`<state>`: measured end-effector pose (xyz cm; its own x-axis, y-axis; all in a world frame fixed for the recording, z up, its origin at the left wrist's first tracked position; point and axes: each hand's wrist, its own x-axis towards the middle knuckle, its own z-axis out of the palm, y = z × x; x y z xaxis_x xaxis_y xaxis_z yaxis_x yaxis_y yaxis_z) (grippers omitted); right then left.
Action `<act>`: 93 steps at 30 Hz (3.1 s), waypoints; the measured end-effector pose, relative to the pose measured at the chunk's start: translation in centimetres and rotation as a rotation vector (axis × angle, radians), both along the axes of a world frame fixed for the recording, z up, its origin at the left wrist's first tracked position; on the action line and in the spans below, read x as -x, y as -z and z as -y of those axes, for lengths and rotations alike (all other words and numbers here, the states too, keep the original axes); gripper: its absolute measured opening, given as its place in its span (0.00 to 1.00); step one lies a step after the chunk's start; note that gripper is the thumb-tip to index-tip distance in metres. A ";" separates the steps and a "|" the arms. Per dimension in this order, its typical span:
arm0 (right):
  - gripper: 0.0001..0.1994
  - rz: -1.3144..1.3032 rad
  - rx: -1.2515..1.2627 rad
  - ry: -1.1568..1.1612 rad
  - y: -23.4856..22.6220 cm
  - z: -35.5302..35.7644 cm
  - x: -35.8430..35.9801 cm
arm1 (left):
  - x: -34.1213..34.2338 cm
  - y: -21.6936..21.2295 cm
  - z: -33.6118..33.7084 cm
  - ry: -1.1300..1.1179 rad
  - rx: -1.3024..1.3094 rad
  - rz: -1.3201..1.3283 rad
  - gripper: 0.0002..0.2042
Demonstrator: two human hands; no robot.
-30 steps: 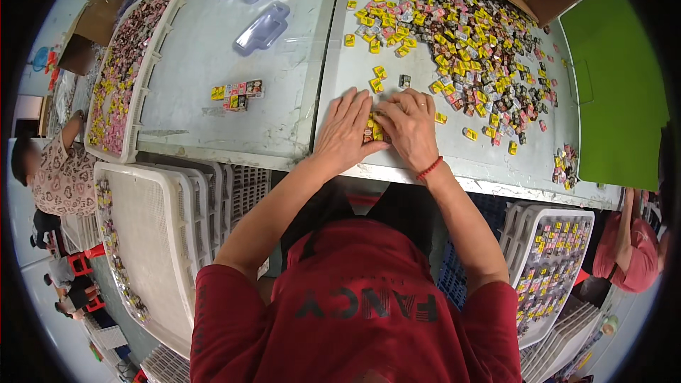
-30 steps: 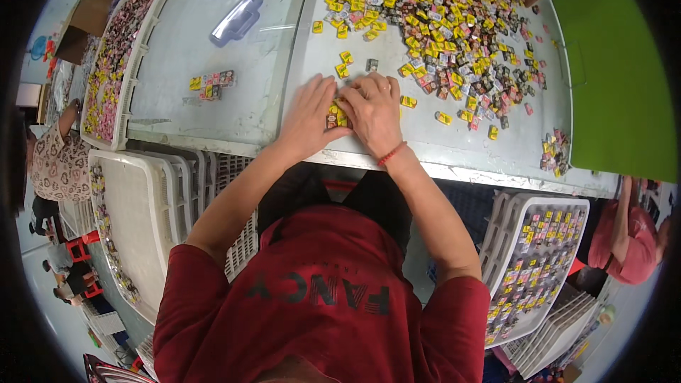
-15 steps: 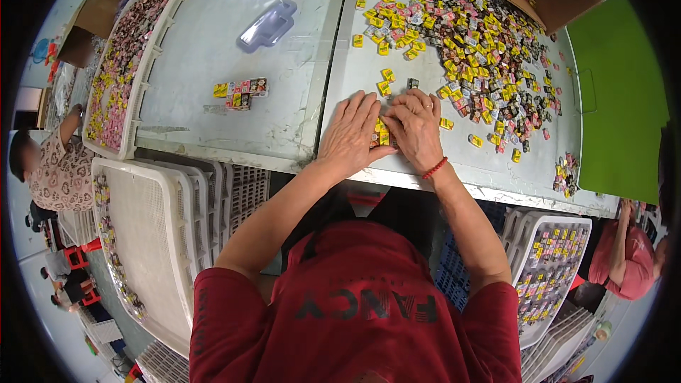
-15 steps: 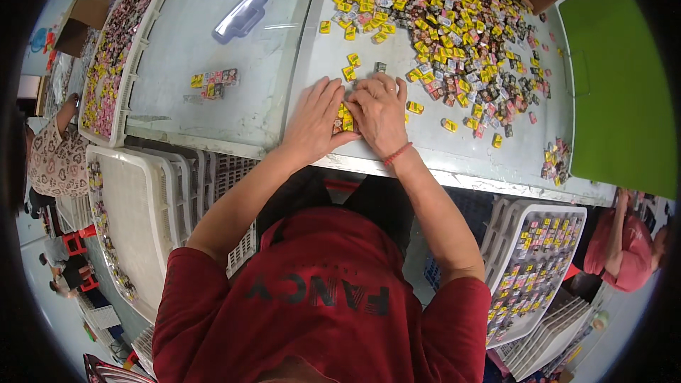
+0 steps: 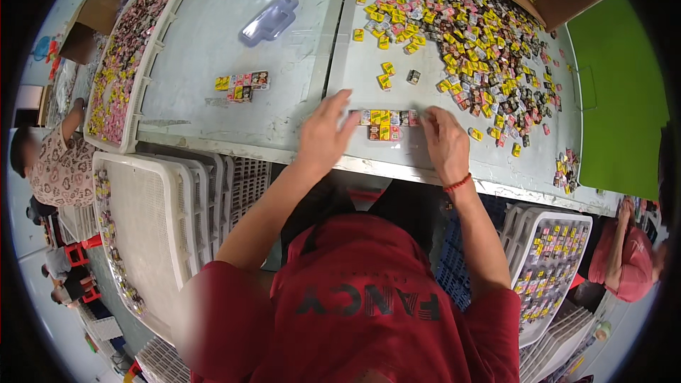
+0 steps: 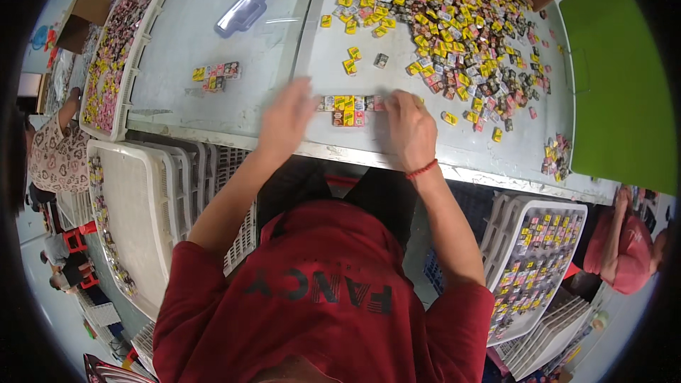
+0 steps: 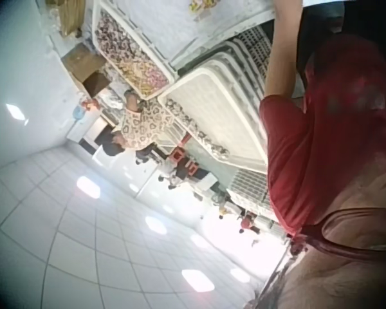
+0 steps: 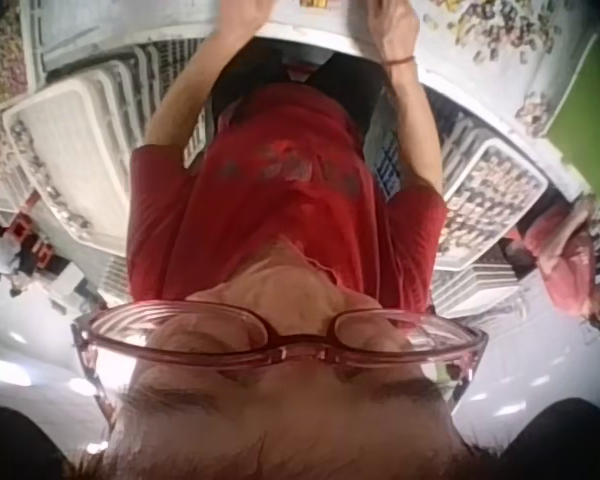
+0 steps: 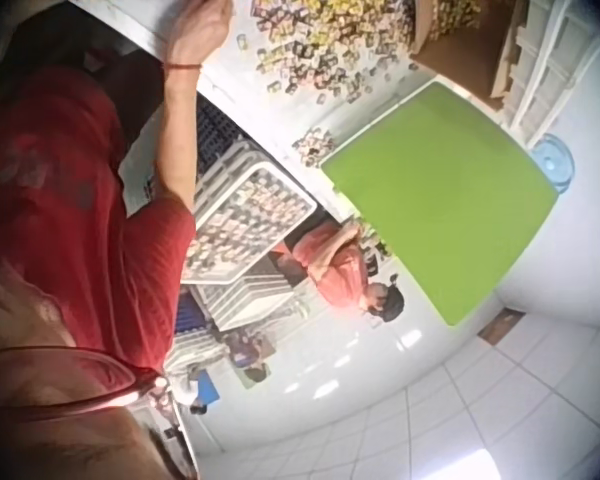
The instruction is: Sort and arrange small yellow toy components on a flat workbench into specific groups or rows.
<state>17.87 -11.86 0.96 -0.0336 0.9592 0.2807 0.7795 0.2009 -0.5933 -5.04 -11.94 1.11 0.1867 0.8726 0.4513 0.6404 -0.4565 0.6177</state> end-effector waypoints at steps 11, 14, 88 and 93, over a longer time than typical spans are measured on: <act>0.12 -0.093 0.308 0.035 0.2 -0.4 -0.4 | 0.6 1.2 -0.7 -0.141 0.517 0.151 0.19; 0.12 -0.006 0.302 0.067 0.1 -0.1 -1.8 | 0.1 0.1 -1.1 -0.045 0.273 -0.014 0.27; 0.06 0.236 -0.081 0.156 1.3 3.2 -0.6 | 13.0 0.7 -18.6 -0.135 -0.144 -0.503 0.12; 0.08 0.122 -0.097 0.128 1.0 2.9 -0.1 | 14.7 2.0 -20.0 -0.129 -0.050 -0.658 0.09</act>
